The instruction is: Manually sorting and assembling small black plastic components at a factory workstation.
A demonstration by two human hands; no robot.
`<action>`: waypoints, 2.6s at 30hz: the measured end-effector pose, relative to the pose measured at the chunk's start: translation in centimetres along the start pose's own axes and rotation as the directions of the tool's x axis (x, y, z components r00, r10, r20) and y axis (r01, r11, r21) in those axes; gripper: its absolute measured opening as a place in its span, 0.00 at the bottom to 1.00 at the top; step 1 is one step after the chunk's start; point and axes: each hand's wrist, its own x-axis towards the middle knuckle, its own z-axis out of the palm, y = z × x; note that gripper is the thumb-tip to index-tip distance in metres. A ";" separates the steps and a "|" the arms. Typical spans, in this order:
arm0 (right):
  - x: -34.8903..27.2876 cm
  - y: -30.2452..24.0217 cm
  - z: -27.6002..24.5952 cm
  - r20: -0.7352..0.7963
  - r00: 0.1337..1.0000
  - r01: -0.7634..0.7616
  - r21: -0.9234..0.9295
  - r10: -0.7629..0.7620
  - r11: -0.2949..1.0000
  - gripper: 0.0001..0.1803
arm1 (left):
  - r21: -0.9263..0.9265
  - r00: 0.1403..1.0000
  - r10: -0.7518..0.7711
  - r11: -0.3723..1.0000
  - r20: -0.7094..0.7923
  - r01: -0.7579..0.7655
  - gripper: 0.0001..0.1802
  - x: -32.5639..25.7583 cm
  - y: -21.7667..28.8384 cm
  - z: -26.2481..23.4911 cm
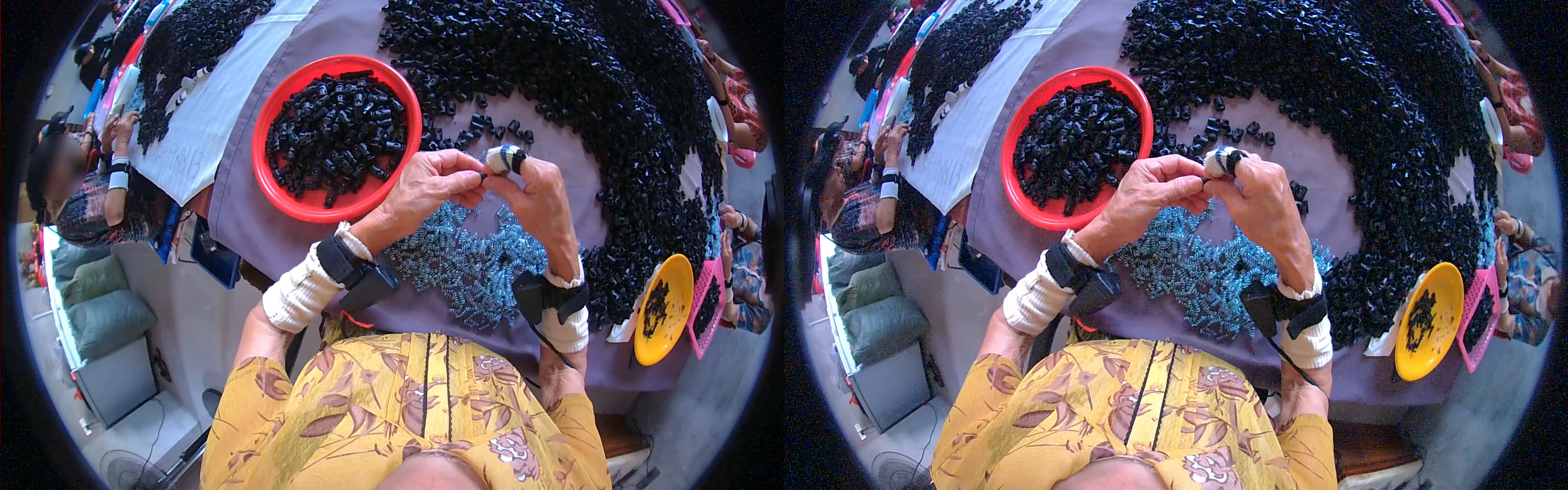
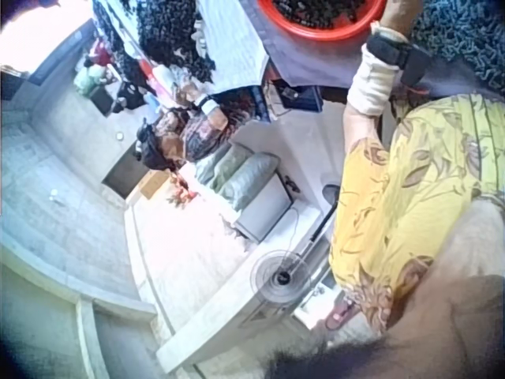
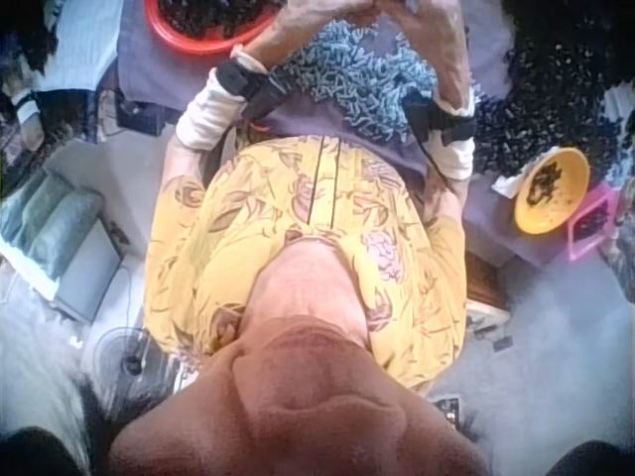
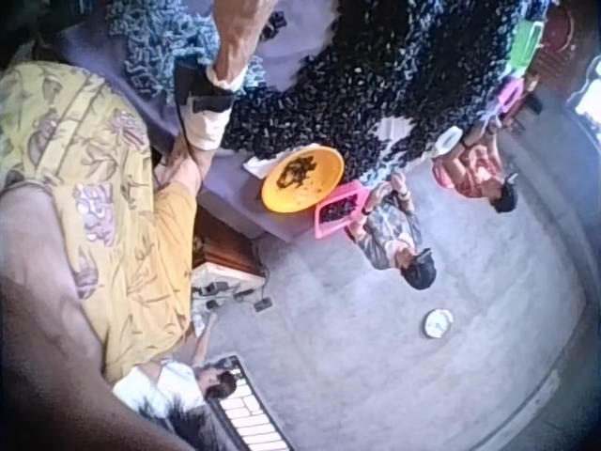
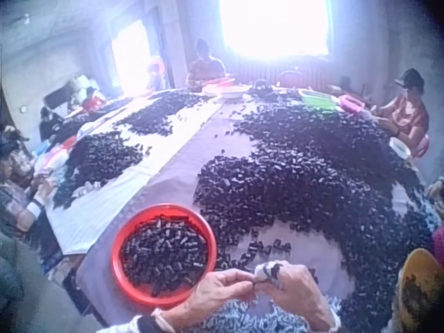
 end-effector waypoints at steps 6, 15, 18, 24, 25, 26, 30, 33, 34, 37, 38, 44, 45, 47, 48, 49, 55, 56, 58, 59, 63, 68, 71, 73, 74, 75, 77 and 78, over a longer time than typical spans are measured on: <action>-0.7 0.6 -0.1 0.052 0.998 -0.030 0.018 0.029 0.999 0.11 | 0.021 0.999 -0.012 1.000 0.032 0.012 0.12 -0.2 -0.3 0.4; -1.3 0.9 -0.2 0.081 0.993 -0.093 0.149 0.081 0.984 0.11 | 0.043 0.991 -0.039 0.998 0.125 0.034 0.13 -0.3 -0.7 0.4; -1.4 0.9 -0.3 0.093 0.991 -0.109 0.184 0.094 0.977 0.11 | 0.041 0.989 -0.044 0.998 0.144 0.038 0.13 -0.4 -0.6 0.5; -0.9 2.1 -0.9 0.024 0.986 -0.165 0.138 0.164 0.977 0.09 | -0.021 0.998 -0.017 1.000 0.065 0.018 0.11 -0.5 -0.1 -0.3; -0.5 2.5 -0.9 -0.042 0.989 -0.139 0.069 0.142 0.988 0.08 | -0.057 1.000 -0.015 0.998 -0.003 0.015 0.11 -0.5 0.1 -0.5; 0.0 2.8 -0.7 -0.083 0.991 -0.105 0.002 0.105 0.994 0.08 | -0.059 0.999 -0.005 0.998 -0.038 0.003 0.11 -0.5 0.3 -0.8; 2.2 3.9 0.3 -0.085 0.996 -0.033 -0.157 0.020 0.987 0.09 | -0.100 0.994 -0.003 0.995 -0.111 -0.008 0.11 -0.3 0.1 -1.8; 3.5 5.5 1.7 -0.059 0.998 -0.005 -0.299 -0.013 0.954 0.09 | -0.092 0.991 -0.019 0.996 -0.134 0.006 0.11 -0.3 0.2 -1.9; 3.9 5.9 2.1 -0.029 0.999 0.024 -0.385 -0.039 0.922 0.08 | -0.092 0.991 -0.019 0.996 -0.133 0.007 0.11 -0.2 0.2 -2.0; 4.5 5.7 2.8 0.063 0.994 0.108 -0.544 -0.088 0.832 0.06 | -0.111 0.991 -0.023 0.994 -0.131 0.008 0.11 -0.3 0.2 -2.2; 4.6 5.7 2.9 0.063 0.994 0.108 -0.543 -0.087 0.833 0.06 | -0.113 0.991 -0.023 0.994 -0.132 0.008 0.11 -0.3 0.3 -2.3; 3.9 4.2 0.4 0.129 0.990 0.005 -0.457 0.061 0.889 0.09 | -0.123 0.991 -0.029 0.992 -0.134 0.012 0.11 -0.1 0.3 -2.3; 3.5 3.5 -0.1 0.132 0.989 0.004 -0.457 0.063 0.889 0.09 | -0.136 0.992 -0.027 0.991 -0.125 0.009 0.11 -0.1 0.2 -2.3; 2.7 2.5 -0.9 0.324 0.905 -0.098 -0.470 0.275 0.877 0.12 | -0.120 0.990 -0.027 0.993 -0.135 0.011 0.11 -0.2 0.2 -2.4; 2.0 3.0 -0.7 0.300 0.930 -0.036 -0.497 0.211 0.867 0.12 | -0.099 0.991 -0.024 0.995 -0.132 0.011 0.11 0.0 0.3 -2.1; 1.6 3.8 -0.2 0.297 0.931 -0.039 -0.497 0.212 0.867 0.12 | -0.097 0.991 -0.024 0.995 -0.129 0.012 0.11 0.0 0.4 -2.0; 1.1 5.5 -0.3 0.103 0.977 -0.120 -0.464 0.188 0.878 0.12 | -0.116 0.994 -0.017 0.993 -0.111 0.004 0.11 0.4 0.5 -1.5; 1.0 5.5 -0.4 0.101 0.977 -0.121 -0.464 0.189 0.877 0.12 | -0.102 0.993 -0.015 0.995 -0.118 0.003 0.11 0.4 0.5 -1.6; 0.8 5.3 -0.5 0.055 0.977 -0.169 -0.375 0.204 0.911 0.11 | -0.089 0.991 -0.014 0.996 -0.131 0.002 0.11 0.3 0.4 -1.8; 0.8 5.3 -0.4 0.056 0.977 -0.169 -0.375 0.205 0.912 0.11 | -0.090 0.991 -0.015 0.996 -0.131 0.003 0.11 0.3 0.3 -1.8; 0.7 5.6 0.3 0.049 0.998 -0.008 -0.387 0.029 0.922 0.10 | -0.102 0.992 -0.022 0.995 -0.125 0.009 0.11 0.5 0.2 -1.5; 0.8 5.3 0.5 0.087 0.996 0.045 -0.518 0.000 0.854 0.08 | -0.105 0.994 -0.017 0.994 -0.107 0.006 0.11 0.9 0.3 -1.3; 0.8 4.6 0.2 0.057 0.998 0.053 -0.474 -0.029 0.879 0.08 | -0.095 0.992 -0.021 0.995 -0.121 0.009 0.11 1.0 0.0 -1.3; 0.6 2.7 -0.6 0.057 0.995 -0.067 -0.178 0.078 0.982 0.08 | -0.090 0.990 -0.022 0.996 -0.139 0.010 0.11 1.2 -0.4 -1.1; 0.5 2.1 -0.8 0.058 0.995 -0.065 -0.176 0.076 0.982 0.08 | -0.087 0.988 -0.007 0.996 -0.151 -0.006 0.12 1.3 -0.7 -1.0; 0.4 1.5 -1.1 0.056 0.994 -0.093 -0.098 0.099 0.991 0.08 | -0.084 0.988 0.005 0.996 -0.155 -0.018 0.12 1.6 -0.8 -0.6; 0.2 1.3 -1.2 0.052 0.991 -0.123 -0.019 0.124 0.992 0.09 | -0.114 0.992 0.001 0.993 -0.129 -0.015 0.12 1.6 -0.8 0.1; 0.2 1.6 -1.0 0.035 0.996 -0.078 -0.007 0.079 0.997 0.09 | -0.143 0.994 0.000 0.990 -0.108 -0.015 0.12 1.6 -0.7 0.4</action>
